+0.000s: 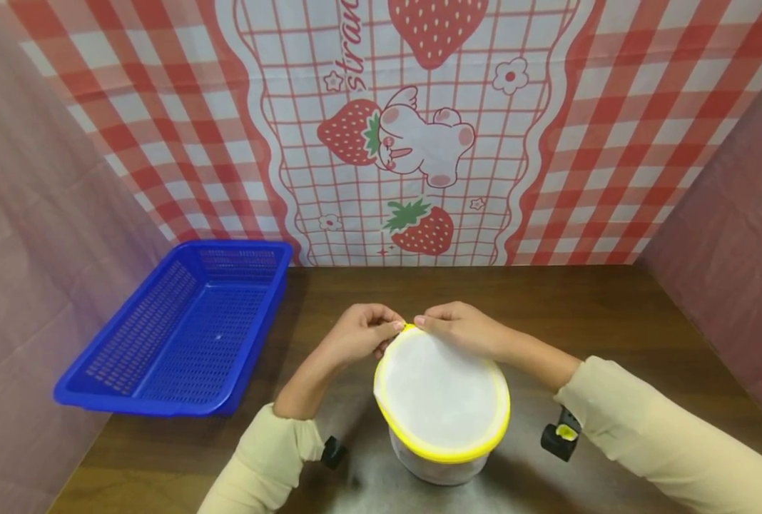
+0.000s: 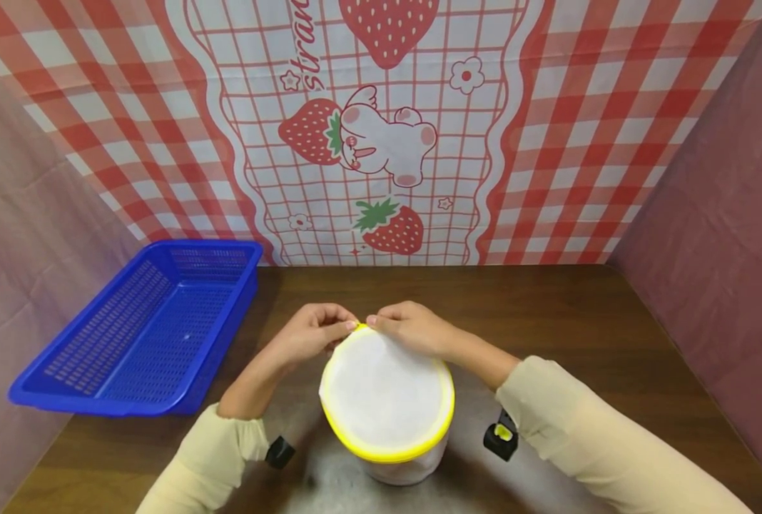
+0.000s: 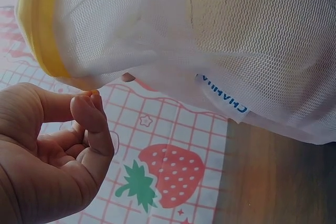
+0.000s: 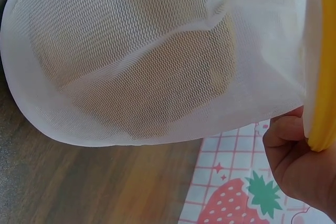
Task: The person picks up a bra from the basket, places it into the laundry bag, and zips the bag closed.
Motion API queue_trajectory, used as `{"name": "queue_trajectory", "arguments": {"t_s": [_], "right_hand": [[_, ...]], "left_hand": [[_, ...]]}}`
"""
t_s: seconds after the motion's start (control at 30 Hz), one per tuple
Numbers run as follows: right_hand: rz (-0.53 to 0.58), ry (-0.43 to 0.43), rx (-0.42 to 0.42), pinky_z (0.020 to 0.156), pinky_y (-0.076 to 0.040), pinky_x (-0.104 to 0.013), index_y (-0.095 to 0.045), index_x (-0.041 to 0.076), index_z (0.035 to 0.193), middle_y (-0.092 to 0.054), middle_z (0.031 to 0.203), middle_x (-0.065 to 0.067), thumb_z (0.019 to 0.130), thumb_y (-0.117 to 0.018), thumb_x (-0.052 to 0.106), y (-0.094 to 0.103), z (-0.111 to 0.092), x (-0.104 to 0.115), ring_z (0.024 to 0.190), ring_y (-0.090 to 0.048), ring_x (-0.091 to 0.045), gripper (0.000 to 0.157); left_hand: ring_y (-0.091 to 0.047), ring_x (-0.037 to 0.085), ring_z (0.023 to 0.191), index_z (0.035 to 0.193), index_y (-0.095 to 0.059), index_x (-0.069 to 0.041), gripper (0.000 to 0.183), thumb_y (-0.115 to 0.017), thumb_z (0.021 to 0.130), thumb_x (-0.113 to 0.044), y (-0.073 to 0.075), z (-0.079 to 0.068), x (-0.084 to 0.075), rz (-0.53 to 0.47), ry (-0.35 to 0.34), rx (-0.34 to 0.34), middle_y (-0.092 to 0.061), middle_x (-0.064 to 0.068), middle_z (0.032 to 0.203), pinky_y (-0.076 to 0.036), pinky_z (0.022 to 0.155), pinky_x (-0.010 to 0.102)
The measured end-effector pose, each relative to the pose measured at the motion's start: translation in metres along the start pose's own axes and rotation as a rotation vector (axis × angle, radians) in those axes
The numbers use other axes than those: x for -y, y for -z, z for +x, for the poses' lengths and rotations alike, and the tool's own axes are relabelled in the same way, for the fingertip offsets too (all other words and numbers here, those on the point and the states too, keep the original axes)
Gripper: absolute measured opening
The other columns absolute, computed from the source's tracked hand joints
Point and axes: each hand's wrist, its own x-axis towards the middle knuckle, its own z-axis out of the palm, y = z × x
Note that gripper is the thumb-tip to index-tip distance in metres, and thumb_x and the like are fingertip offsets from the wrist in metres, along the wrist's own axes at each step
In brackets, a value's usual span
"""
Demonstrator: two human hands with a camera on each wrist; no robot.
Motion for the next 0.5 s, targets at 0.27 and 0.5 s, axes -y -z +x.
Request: {"name": "queue_trajectory", "arguments": {"t_s": [0.27,0.5], "right_hand": [[0.015,-0.017,-0.006,0.053,-0.052,-0.03,-0.064,0.004,0.09,-0.059,0.071,-0.002,0.097,-0.047,0.034,0.0015,-0.0015,-0.0002,0.059,-0.058,-0.012,0.035],[0.001,-0.018,-0.007,0.053,-0.051,-0.029,-0.065,0.004,0.091,-0.058,0.07,-0.002,0.096,-0.049,0.034,0.0022,-0.0008,0.0012,0.058,-0.057,-0.012,0.035]], "left_hand": [[-0.048,0.01,0.055,0.098,-0.065,0.004,0.02,-0.056,0.093,-0.013,0.0024,-0.0009,0.0014,-0.002,-0.007,-0.002,-0.053,0.002,0.065,-0.046,0.05,0.025],[-0.048,0.009,0.055,0.098,-0.064,0.005,0.02,-0.056,0.093,-0.012,0.0038,-0.004,0.0008,-0.012,-0.014,0.003,-0.052,0.001,0.064,-0.045,0.05,0.022]]}}
